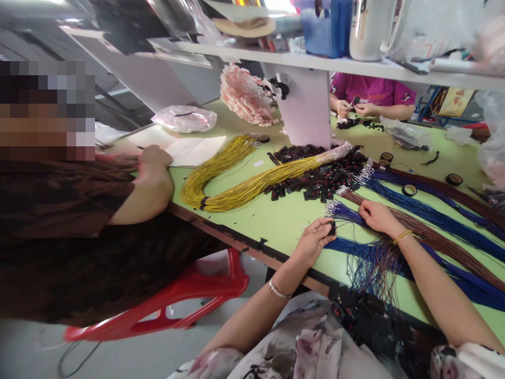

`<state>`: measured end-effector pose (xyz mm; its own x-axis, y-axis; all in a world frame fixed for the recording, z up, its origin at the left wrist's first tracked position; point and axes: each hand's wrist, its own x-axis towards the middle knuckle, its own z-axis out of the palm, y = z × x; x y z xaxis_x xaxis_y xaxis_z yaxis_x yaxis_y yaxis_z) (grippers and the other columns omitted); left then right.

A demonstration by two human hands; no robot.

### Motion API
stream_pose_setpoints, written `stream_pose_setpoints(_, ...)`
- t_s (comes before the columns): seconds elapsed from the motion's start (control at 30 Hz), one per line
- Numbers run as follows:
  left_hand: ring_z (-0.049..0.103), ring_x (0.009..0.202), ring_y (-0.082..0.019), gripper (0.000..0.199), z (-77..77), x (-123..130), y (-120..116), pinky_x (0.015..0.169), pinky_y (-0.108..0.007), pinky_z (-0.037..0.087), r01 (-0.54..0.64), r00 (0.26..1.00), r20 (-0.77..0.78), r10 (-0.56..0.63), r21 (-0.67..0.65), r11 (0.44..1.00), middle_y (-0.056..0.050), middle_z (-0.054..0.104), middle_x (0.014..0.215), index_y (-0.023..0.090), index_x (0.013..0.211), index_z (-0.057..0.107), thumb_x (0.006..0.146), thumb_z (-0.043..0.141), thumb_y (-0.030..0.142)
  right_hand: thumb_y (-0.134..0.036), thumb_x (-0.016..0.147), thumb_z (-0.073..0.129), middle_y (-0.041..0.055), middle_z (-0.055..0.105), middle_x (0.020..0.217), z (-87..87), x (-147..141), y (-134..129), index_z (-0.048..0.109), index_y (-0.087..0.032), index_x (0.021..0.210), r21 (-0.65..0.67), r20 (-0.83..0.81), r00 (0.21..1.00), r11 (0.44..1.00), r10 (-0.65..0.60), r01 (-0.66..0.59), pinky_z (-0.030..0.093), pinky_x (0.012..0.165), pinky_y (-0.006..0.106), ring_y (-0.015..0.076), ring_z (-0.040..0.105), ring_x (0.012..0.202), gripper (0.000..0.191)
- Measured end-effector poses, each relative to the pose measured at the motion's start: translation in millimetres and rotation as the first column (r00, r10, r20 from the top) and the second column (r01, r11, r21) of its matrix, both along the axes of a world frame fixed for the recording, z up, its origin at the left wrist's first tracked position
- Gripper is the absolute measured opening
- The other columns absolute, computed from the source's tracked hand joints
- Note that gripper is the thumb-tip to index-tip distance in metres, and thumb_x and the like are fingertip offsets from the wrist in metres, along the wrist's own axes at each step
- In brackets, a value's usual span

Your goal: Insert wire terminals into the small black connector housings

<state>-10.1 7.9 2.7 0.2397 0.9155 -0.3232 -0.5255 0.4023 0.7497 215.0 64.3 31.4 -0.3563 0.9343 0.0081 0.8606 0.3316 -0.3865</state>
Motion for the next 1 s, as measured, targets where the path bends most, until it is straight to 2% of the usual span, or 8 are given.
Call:
stream_pose_setpoints(0.1,0.059,0.069,-0.011,0.035,-0.5,0.1,0.0,0.067,-0.025,0.05,0.003,1.0,0.003,-0.003,0.005,1.0,-0.003,0.063,0.077,0.014,0.091,0.065,0.063,0.079,0.031,-0.017,0.081,0.046,0.0052,0.061,0.072,8.2,0.1,-3.2,0.055,-0.018,0.071,0.098,0.066,0.995,0.993,-0.076,0.069,0.027,0.057,0.027,0.0151,0.048,0.063,0.013)
stream_pose_setpoints(0.17,0.059,0.07,-0.012,0.035,-1.0,0.3,-0.1,0.067,-0.025,0.05,0.004,1.0,0.001,-0.004,0.008,1.0,-0.004,0.063,0.076,0.014,0.091,0.065,0.064,0.078,0.031,-0.018,0.081,0.048,0.0052,0.06,0.069,12.0,1.1,-3.9,0.055,-0.018,0.072,0.121,0.05,0.991,0.985,-0.127,0.121,0.027,0.056,0.027,0.0151,0.047,0.061,0.012)
stream_pose_setpoints(0.33,0.06,0.071,-0.012,0.035,-1.7,0.8,-0.6,0.067,-0.026,0.05,0.0,1.0,0.002,0.0,0.018,1.0,-0.004,0.063,0.076,0.014,0.092,0.065,0.064,0.078,0.031,-0.026,0.079,0.049,-0.0014,0.055,0.059,11.3,-8.3,2.5,0.056,-0.018,0.069,0.005,-0.212,0.972,0.995,-0.101,0.104,0.029,0.052,0.024,0.0114,0.044,0.052,0.015)
stream_pose_setpoints(0.5,0.059,0.07,-0.011,0.036,-1.4,0.5,-1.5,0.068,-0.025,0.05,-0.009,1.0,0.01,0.008,0.012,1.0,-0.003,0.062,0.077,0.014,0.093,0.064,0.064,0.078,0.03,-0.03,0.08,0.051,-0.0019,0.055,0.064,15.7,-41.3,9.4,0.057,-0.016,0.072,-0.052,-0.472,0.878,0.997,-0.078,0.061,0.035,0.054,0.022,0.0101,0.045,0.057,0.016)
stream_pose_setpoints(0.63,0.058,0.071,-0.011,0.035,-3.0,-0.6,-2.0,0.07,-0.026,0.049,-0.026,0.998,0.053,0.026,0.001,1.0,-0.003,0.061,0.078,0.015,0.094,0.063,0.065,0.078,0.028,-0.031,0.08,0.053,-0.0011,0.057,0.069,26.6,-64.2,2.0,0.058,-0.016,0.073,-0.075,-0.577,0.815,0.997,-0.052,0.01,0.039,0.058,0.022,0.0103,0.048,0.061,0.017)
stream_pose_setpoints(0.73,0.057,0.073,-0.011,0.033,-4.6,-1.3,-1.6,0.071,-0.025,0.048,-0.034,0.994,0.106,0.033,-0.001,0.999,-0.003,0.06,0.083,0.015,0.095,0.063,0.067,0.076,0.026,-0.029,0.078,0.054,-0.0018,0.056,0.067,27.8,-71.9,-11.6,0.059,-0.016,0.073,-0.089,-0.604,0.796,0.996,-0.046,-0.011,0.038,0.056,0.021,0.0096,0.046,0.059,0.015)
stream_pose_setpoints(0.87,0.057,0.075,-0.011,0.029,-5.2,-1.2,-0.8,0.072,-0.026,0.047,-0.044,0.987,0.152,0.044,-0.007,0.999,-0.003,0.06,0.087,0.016,0.095,0.063,0.068,0.074,0.023,-0.024,0.074,0.055,-0.0037,0.05,0.059,18.9,-73.8,-32.4,0.057,-0.016,0.07,-0.093,-0.585,0.808,0.995,-0.07,0.019,0.032,0.05,0.02,0.0084,0.04,0.054,0.009)
stream_pose_setpoints(1.0,0.056,0.074,-0.011,0.026,-3.6,-0.6,-0.5,0.073,-0.026,0.046,-0.038,0.986,0.16,0.04,-0.013,0.999,-0.003,0.06,0.086,0.016,0.095,0.062,0.071,0.071,0.021,-0.02,0.073,0.053,-0.0045,0.047,0.056,12.1,-74.3,-45.9,0.055,-0.017,0.066,-0.01,-0.531,0.845,0.998,-0.059,0.063,0.031,0.049,0.02,0.0077,0.038,0.051,0.008)
